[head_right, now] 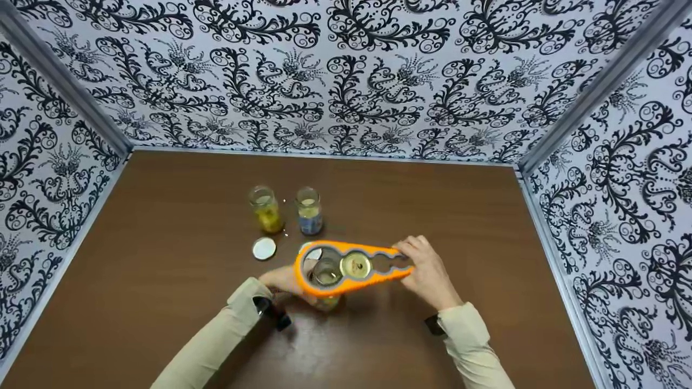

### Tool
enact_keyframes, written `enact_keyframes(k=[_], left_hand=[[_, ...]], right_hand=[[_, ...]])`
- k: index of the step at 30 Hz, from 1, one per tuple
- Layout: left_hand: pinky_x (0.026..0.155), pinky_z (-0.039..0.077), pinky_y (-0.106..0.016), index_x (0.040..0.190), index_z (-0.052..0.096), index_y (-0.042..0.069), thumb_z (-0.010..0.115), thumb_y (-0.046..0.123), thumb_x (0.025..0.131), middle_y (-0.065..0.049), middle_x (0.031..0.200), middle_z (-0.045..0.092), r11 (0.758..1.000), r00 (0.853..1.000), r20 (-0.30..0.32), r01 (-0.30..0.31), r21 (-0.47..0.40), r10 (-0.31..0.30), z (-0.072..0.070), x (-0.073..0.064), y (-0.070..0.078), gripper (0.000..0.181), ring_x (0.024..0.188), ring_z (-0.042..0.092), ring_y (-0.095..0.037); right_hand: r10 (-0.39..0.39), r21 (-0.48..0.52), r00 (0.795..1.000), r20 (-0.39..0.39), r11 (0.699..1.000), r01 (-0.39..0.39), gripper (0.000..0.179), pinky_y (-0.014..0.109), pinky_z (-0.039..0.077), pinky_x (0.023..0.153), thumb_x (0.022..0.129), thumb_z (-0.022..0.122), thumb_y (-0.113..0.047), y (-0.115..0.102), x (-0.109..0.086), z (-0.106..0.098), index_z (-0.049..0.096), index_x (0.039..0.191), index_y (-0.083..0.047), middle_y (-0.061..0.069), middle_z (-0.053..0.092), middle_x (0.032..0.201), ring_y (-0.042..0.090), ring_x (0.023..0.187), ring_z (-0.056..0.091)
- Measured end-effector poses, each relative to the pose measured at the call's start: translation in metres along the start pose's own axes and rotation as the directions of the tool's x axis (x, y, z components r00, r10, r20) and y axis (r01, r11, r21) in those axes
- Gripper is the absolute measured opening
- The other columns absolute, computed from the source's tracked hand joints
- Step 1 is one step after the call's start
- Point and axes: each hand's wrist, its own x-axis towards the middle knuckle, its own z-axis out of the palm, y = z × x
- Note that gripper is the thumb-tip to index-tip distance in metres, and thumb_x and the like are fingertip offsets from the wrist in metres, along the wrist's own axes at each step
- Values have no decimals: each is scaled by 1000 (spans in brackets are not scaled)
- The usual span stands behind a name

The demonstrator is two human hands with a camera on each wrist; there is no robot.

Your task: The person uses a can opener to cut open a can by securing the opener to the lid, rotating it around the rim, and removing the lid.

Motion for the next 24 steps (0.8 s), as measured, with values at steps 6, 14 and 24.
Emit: enact_keyframes(k=[6,14,24], left_hand=[[92,44,-25,118,59,-5,79,-14,61,-13,110,65,994,993,-56,106,-24,-107,3,2,0,62,95,58,-8],[88,45,-25,115,61,-7,75,-18,60,-16,106,66,994,986,-140,83,-70,-92,4,12,-8,59,91,57,-8],[91,44,-27,115,61,-3,76,-15,60,-11,107,65,993,957,-266,110,-43,-118,-1,27,-10,58,95,57,-13]], right_hand=[[180,-68,981,-75,980,-185,42,19,39,67,55,77,16,0,-17,-1,68,91,-2,1,62,84,15,77,50],[453,-83,880,-141,880,-467,36,26,41,66,61,83,4,-4,-29,-3,69,93,-4,5,64,83,19,75,53],[609,-129,778,-152,768,-627,28,38,40,59,66,82,-9,-3,-43,-11,69,91,-8,7,67,78,24,65,54]])
